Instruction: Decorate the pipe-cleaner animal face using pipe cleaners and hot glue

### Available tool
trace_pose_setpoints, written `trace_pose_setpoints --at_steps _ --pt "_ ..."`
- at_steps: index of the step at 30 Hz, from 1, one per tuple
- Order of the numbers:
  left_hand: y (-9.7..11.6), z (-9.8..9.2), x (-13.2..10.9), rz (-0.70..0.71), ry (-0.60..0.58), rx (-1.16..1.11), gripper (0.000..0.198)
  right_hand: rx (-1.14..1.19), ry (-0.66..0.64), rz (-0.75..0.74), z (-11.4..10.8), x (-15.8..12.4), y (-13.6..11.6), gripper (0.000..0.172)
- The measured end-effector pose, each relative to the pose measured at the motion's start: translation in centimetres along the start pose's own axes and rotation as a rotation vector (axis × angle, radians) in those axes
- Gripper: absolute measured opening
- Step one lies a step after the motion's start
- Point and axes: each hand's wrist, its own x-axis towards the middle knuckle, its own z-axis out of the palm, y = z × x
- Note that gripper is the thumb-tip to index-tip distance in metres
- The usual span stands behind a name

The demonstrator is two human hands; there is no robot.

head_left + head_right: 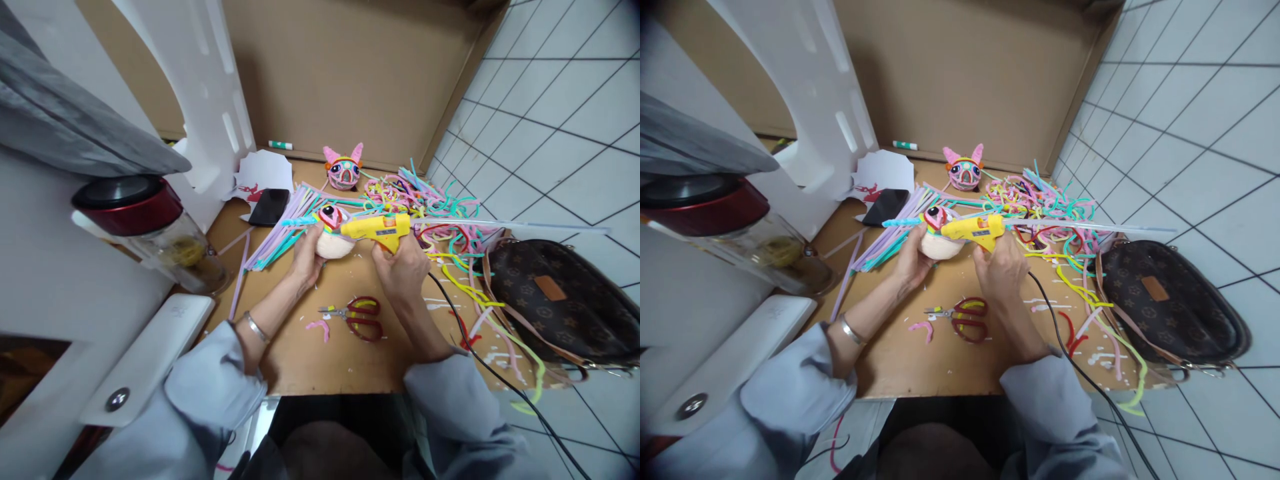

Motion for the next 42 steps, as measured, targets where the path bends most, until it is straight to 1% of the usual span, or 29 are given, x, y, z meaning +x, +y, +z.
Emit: trace_pose_setpoints --at_steps 5,10,14,20,23,26,28,31,34,35,37,42 --pt "-0.1 0.0 0.0 0.024 0.0 0.024 0.053 -0.068 0.001 -0.057 -0.7 0.0 -0.2 0.009" --pt "-0.3 -0.3 0.3 0.065 0.02 0.033 0.048 -0.064 -0.033 -0.086 -1.3 0.0 -0.5 0.009" --pt "-0.4 -0.5 0.4 0.075 0.038 0.034 0.051 -0.056 -0.053 -0.094 -1.3 0.1 -0.4 0.01" --pt "-0.4 -0.4 0.4 0.066 0.034 0.043 0.052 -0.039 -0.048 -0.075 -1.0 0.1 -0.3 0.008" --pt "-0.3 -0.3 0.3 0.049 0.016 0.029 0.051 0.012 -0.056 -0.008 -0.7 0.2 -0.3 0.011" --pt "0.0 -0.2 0.2 0.004 0.005 -0.002 0.049 0.063 -0.118 0.086 -0.5 0.5 0.2 0.023" --pt "0.2 -0.3 0.3 -0.028 0.012 -0.017 0.048 0.06 -0.167 0.153 -0.6 0.6 1.0 0.031" --pt "0.5 -0.4 0.4 -0.042 0.017 -0.024 0.048 -0.025 -0.252 0.257 -1.3 0.4 2.6 0.039" --pt "0.4 -0.4 0.3 -0.03 0.002 -0.015 0.049 -0.176 -0.417 0.345 -2.0 -0.5 4.4 0.038" --pt "0.4 -0.3 0.3 -0.022 -0.003 -0.012 0.049 -0.224 -0.468 0.35 -2.2 -0.8 4.9 0.037" --pt "0.3 -0.2 0.1 -0.008 -0.012 -0.006 0.049 -0.313 -0.517 0.33 -2.4 -1.6 5.8 0.036" --pt "0.3 0.1 -0.2 0.001 -0.032 0.007 0.052 -0.482 -0.555 0.147 -2.9 -3.0 6.9 0.042"
